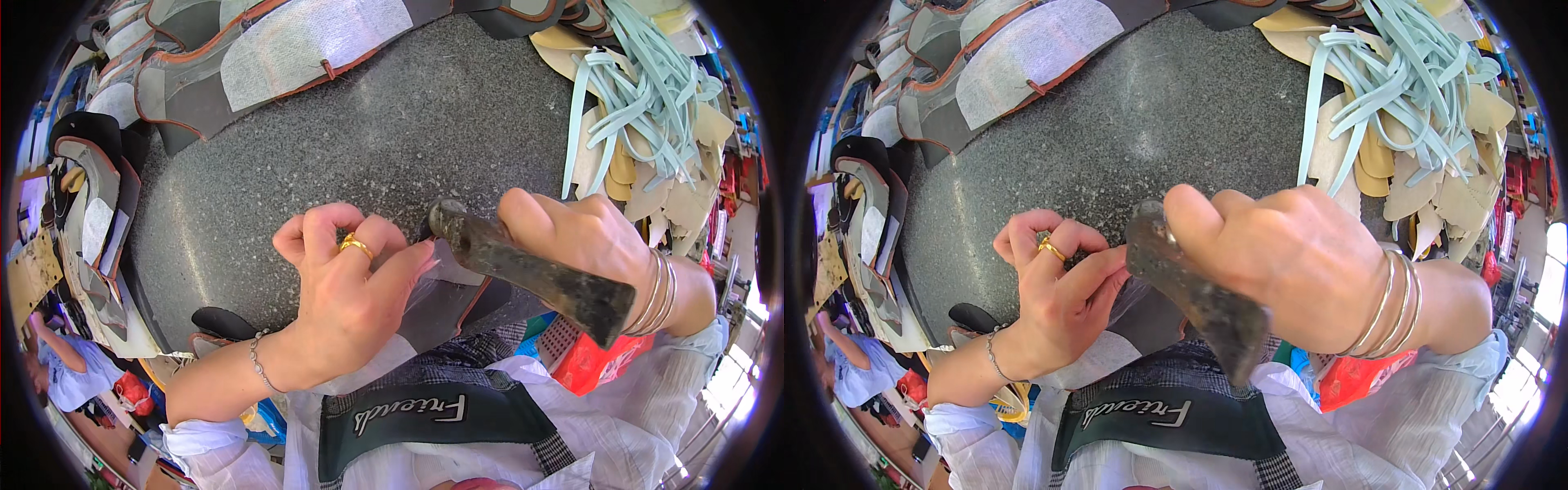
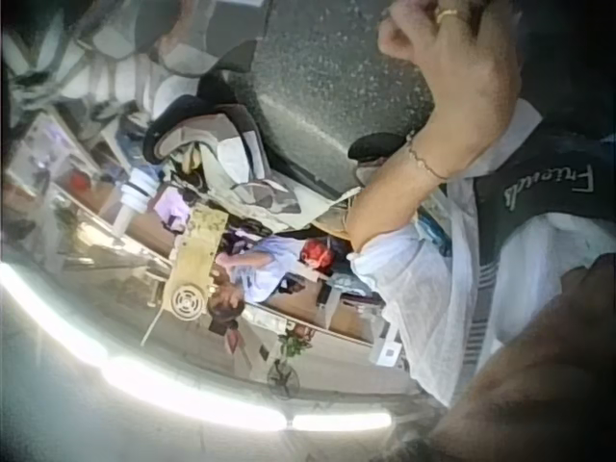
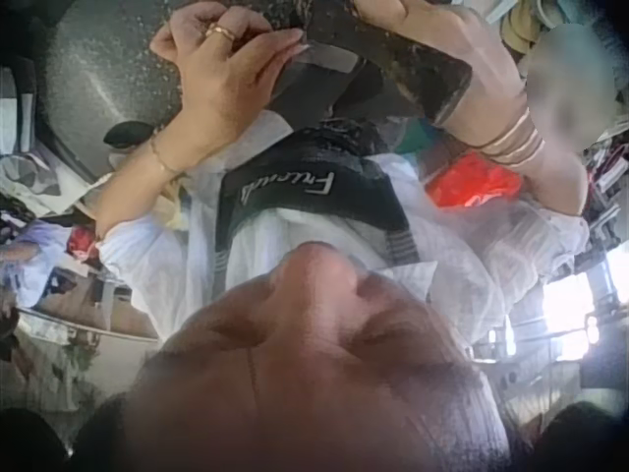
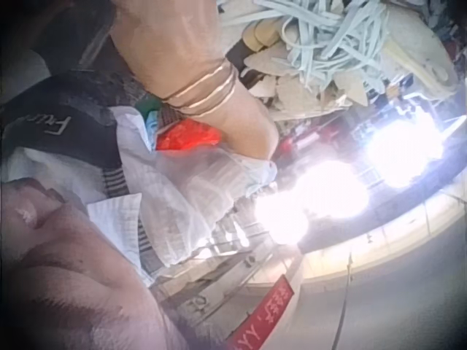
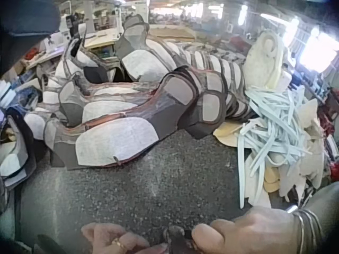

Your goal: The person hammers the edges of shoe pieces using a hammer. The person then applies reinforcing strips onto the shoe components and folds and presses the edges together by hand.

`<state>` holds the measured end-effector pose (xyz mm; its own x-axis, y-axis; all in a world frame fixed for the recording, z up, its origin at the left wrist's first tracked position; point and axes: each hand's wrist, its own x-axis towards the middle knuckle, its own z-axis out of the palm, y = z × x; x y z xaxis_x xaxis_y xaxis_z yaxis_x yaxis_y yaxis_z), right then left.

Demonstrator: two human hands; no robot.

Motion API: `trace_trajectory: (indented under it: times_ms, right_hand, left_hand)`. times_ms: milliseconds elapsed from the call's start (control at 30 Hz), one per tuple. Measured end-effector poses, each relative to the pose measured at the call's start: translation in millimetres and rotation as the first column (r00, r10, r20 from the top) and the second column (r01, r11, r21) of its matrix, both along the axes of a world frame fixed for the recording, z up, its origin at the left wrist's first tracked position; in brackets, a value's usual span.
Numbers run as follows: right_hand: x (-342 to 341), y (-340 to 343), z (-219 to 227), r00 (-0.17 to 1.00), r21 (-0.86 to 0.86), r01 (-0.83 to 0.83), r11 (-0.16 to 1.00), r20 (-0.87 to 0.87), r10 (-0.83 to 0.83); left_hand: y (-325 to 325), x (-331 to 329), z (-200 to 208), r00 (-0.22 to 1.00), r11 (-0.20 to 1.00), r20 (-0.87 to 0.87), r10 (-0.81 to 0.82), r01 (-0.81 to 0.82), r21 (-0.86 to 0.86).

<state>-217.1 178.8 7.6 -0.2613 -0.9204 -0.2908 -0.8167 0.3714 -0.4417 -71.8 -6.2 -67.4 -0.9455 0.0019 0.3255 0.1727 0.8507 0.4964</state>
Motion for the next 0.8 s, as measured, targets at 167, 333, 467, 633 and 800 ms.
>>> trace_trajectory:
  times_ms: [167, 333, 467, 633, 800]
  right_hand:
    - [0.2, -9.0, 4.5, 0.998, 0.014, -0.036, 0.999, -0.045, 0.037]
    - [3.0, -11.0, -0.3, 1.0, -0.05, -0.004, 0.999, -0.024, 0.002]
    - [0.8, -2.3, -3.7, 0.994, -0.091, 0.053, 0.994, 0.097, -0.045]
    - [6.1, 10.0, -11.2, 0.986, -0.059, 0.136, 0.989, 0.109, -0.129]
    - [8.2, 4.9, -5.9, 0.996, -0.067, 0.078, 0.995, 0.043, -0.075]
  left_hand:
    - [-2.1, 1.1, 3.2, 0.999, 1.0, 0.041, -0.017, 0.018, -0.02]
    - [-2.0, 1.5, 4.2, 0.999, 0.999, 0.04, -0.003, 0.005, -0.047]
    - [-0.9, 7.0, 6.8, 1.0, 0.985, 0.001, 0.026, -0.026, -0.169]
    - [0.7, 3.3, 5.6, 1.0, 0.994, 0.011, 0.021, -0.02, -0.104]
    - [-0.4, 2.8, 1.4, 0.995, 0.987, 0.094, 0.044, -0.058, 0.148]
